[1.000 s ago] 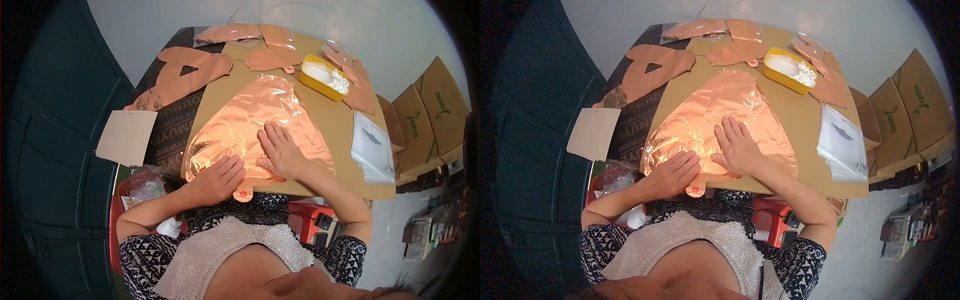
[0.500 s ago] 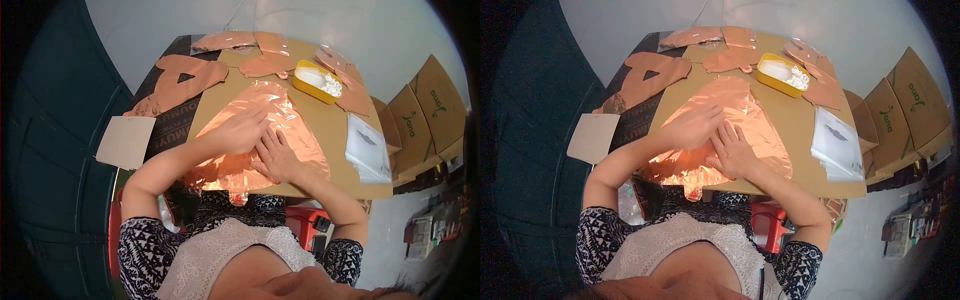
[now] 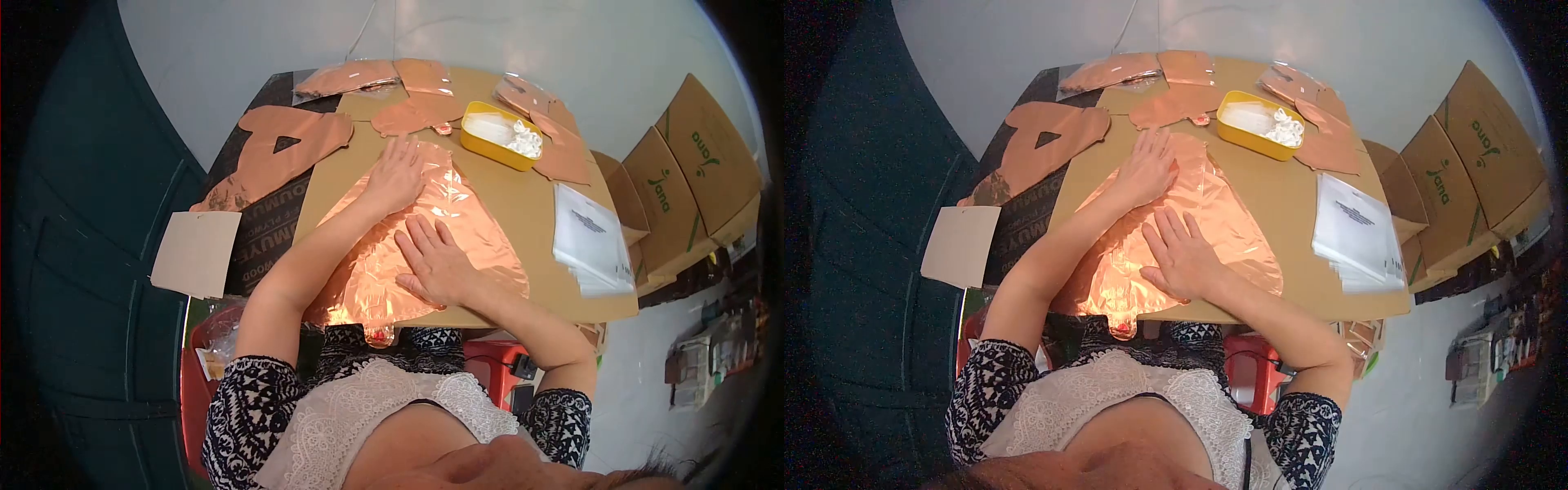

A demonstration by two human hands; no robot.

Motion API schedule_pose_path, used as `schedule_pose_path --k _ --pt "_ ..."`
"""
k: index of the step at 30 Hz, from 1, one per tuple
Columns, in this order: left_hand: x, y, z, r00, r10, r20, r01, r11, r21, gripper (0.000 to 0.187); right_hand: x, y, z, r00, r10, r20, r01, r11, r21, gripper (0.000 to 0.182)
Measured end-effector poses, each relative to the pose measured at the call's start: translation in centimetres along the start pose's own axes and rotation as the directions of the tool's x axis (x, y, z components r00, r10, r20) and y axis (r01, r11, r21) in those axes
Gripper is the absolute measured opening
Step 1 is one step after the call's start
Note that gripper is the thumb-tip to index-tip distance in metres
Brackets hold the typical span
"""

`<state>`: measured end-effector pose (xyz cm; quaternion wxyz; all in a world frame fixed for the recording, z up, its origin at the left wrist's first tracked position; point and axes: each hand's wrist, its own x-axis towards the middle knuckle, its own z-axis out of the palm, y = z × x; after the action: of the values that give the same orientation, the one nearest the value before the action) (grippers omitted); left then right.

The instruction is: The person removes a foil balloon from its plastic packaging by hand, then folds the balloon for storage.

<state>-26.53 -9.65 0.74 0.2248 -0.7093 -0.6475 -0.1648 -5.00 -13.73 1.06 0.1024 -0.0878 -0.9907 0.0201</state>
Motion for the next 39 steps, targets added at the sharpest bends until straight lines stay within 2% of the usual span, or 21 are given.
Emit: schedule_pose_path --k 2,5,8,11,14,17,21,24,27,29,30,31,33,35,36,38,39 --pt "0.9 -0.1 0.1 0.994 0.107 0.008 -0.107 0.988 0.111 0.048 0.0 0.1 0.3 1.000 -0.004 -0.008 0.004 1.000 -0.006 0.074" --pt "2.1 0.0 -0.3 0.932 0.159 0.325 -0.092 0.973 -0.210 0.041 0.0 0.0 0.2 1.000 -0.003 0.003 0.003 1.000 -0.013 0.074" --pt "1.4 0.2 0.9 0.968 0.119 0.221 -0.037 0.939 -0.342 0.038 0.0 -0.1 -0.1 1.000 -0.003 0.014 0.003 1.000 -0.011 0.074" --pt "1.0 0.2 1.1 0.980 0.107 0.166 -0.037 0.926 -0.376 0.045 0.1 -0.2 -0.5 0.999 0.002 0.039 -0.002 1.000 -0.001 0.075" --pt "0.0 0.2 2.1 0.993 0.079 0.091 -0.049 0.954 -0.296 0.054 0.0 -0.1 -0.5 0.999 0.007 0.043 -0.007 1.000 0.007 0.075" --pt "0.1 0.6 0.8 0.979 0.051 0.198 0.007 0.959 -0.283 0.062 0.0 -0.2 -0.3 0.999 0.009 0.031 -0.009 1.000 0.001 0.075" --pt "0.3 0.9 -0.1 0.969 0.044 0.242 0.023 0.964 -0.266 0.068 0.0 -0.2 -0.4 1.000 0.006 0.021 -0.006 1.000 0.009 0.076" --pt "0.3 1.0 -0.6 0.958 0.046 0.283 0.028 0.967 -0.254 0.073 -0.2 0.6 -0.9 0.989 -0.069 -0.128 0.077 0.995 0.062 0.063" --pt "0.4 1.0 -0.2 0.959 0.039 0.282 0.030 0.971 -0.236 0.079 -0.3 3.4 -3.5 0.906 -0.083 -0.416 0.158 0.976 0.149 0.035" --pt "0.1 1.1 0.3 0.963 0.033 0.266 0.025 0.977 -0.211 0.084 -1.9 6.8 -7.0 0.942 0.059 -0.331 -0.063 0.998 -0.002 0.013" --pt "0.1 1.2 0.0 0.960 0.034 0.279 0.027 0.977 -0.210 0.085 -2.3 8.6 -7.5 0.829 0.097 -0.551 -0.126 0.992 -0.014 0.013" --pt "0.2 1.3 -0.5 0.956 0.033 0.291 0.029 0.978 -0.207 0.087 -2.6 10.6 -7.9 0.664 0.119 -0.738 -0.187 0.982 -0.010 0.014" --pt "0.3 1.4 -0.9 0.954 0.035 0.296 0.026 0.979 -0.200 0.089 -4.2 15.7 -8.2 0.576 0.444 -0.686 -0.459 0.871 0.179 0.008" --pt "0.2 1.4 -0.9 0.958 0.041 0.282 0.015 0.982 -0.190 0.090 -5.3 20.1 -7.6 0.584 0.439 -0.683 -0.500 0.857 0.124 0.006" --pt "0.4 1.5 -1.4 0.941 0.038 0.336 0.028 0.982 -0.189 0.093 -5.6 21.9 -7.0 0.586 0.437 -0.683 -0.520 0.848 0.097 0.007" --pt "0.9 1.7 -2.8 0.898 0.034 0.438 0.053 0.982 -0.184 0.098 -6.3 25.0 -5.4 0.681 0.390 -0.620 -0.518 0.855 -0.031 0.010" --pt "1.0 1.7 -2.8 0.898 0.036 0.437 0.047 0.983 -0.178 0.098 -6.2 25.9 -5.1 0.725 0.368 -0.582 -0.510 0.855 -0.095 0.013"
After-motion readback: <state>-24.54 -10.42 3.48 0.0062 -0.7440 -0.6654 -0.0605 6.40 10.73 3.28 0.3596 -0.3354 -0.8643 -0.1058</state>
